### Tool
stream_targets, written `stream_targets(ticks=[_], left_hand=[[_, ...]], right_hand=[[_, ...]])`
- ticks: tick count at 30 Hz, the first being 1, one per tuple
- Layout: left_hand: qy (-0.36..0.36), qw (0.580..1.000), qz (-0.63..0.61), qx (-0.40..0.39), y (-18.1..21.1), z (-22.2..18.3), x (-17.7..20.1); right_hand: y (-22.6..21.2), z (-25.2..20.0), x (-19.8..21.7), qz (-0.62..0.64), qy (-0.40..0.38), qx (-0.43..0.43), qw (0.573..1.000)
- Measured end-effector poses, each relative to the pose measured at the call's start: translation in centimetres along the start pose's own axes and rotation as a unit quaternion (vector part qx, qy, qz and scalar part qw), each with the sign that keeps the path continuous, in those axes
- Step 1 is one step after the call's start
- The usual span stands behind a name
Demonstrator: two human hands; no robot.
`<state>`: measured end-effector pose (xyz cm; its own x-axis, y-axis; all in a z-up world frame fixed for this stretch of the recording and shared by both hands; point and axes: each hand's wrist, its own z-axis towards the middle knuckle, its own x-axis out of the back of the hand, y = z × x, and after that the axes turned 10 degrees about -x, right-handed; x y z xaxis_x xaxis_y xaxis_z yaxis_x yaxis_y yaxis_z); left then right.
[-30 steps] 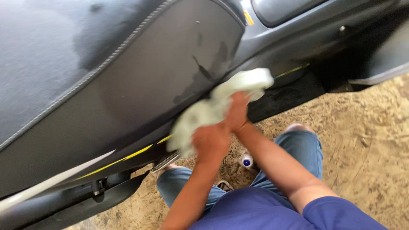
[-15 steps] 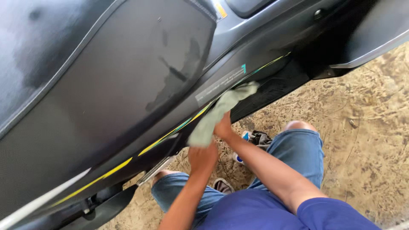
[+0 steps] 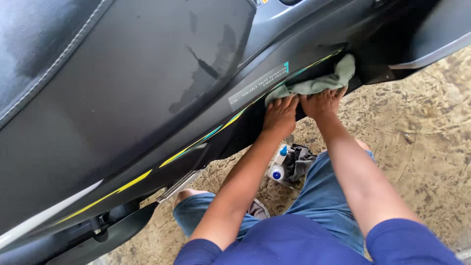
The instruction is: The person wipes the handlebars and front fairing of a motorcycle with a cloth. They then apply a cleaning liquid from a bottle onto a sponge and scrub the side panels, seat, and rear fender of the motorcycle.
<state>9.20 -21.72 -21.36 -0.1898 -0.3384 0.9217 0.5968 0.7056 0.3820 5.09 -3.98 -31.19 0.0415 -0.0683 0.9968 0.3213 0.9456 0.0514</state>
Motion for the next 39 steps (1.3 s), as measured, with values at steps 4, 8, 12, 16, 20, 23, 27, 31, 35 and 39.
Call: stream_targets(ticks=[4,8,12,16,20,23,27,31,35,39], left_hand=[[-0.012,0.995,0.004,0.101,0.5,-8.5,1.2],[-0.026,0.973,-0.018,0.230,4.6,-20.2,6.0],[0.206,0.957,0.030,0.202,6.2,-25.9,6.4],[0.231,0.962,0.050,0.136,5.1,-23.3,3.3],[0.159,0.971,0.097,0.148,4.7,-16.0,4.3],[0.250,0.940,0.202,0.114,5.5,-14.5,7.9],[0.399,0.900,0.159,0.074,4.5,-19.8,13.0],[0.528,0.830,0.175,0.043,4.1,-25.6,18.2],[0.469,0.855,0.216,-0.039,4.8,-24.4,22.8],[0.467,0.850,0.238,-0.045,4.7,-21.4,26.1]], right_hand=[[-3.8,-5.2,1.1,-0.077,-0.206,0.127,0.967],[-11.4,-14.3,4.6,0.078,-0.140,0.291,0.943],[-13.9,-20.0,7.2,0.313,-0.094,0.303,0.895],[-14.6,-18.4,5.2,0.431,-0.125,0.204,0.870],[-13.6,-15.8,4.5,0.428,-0.094,0.124,0.890],[-13.6,-9.8,7.6,0.429,-0.037,0.069,0.900],[-17.1,-11.4,15.7,0.474,0.117,0.108,0.866],[-20.5,-17.2,22.5,0.488,0.271,0.223,0.799],[-20.2,-15.9,22.1,0.432,0.247,0.222,0.839],[-20.3,-7.8,23.8,0.349,0.162,0.176,0.906]])
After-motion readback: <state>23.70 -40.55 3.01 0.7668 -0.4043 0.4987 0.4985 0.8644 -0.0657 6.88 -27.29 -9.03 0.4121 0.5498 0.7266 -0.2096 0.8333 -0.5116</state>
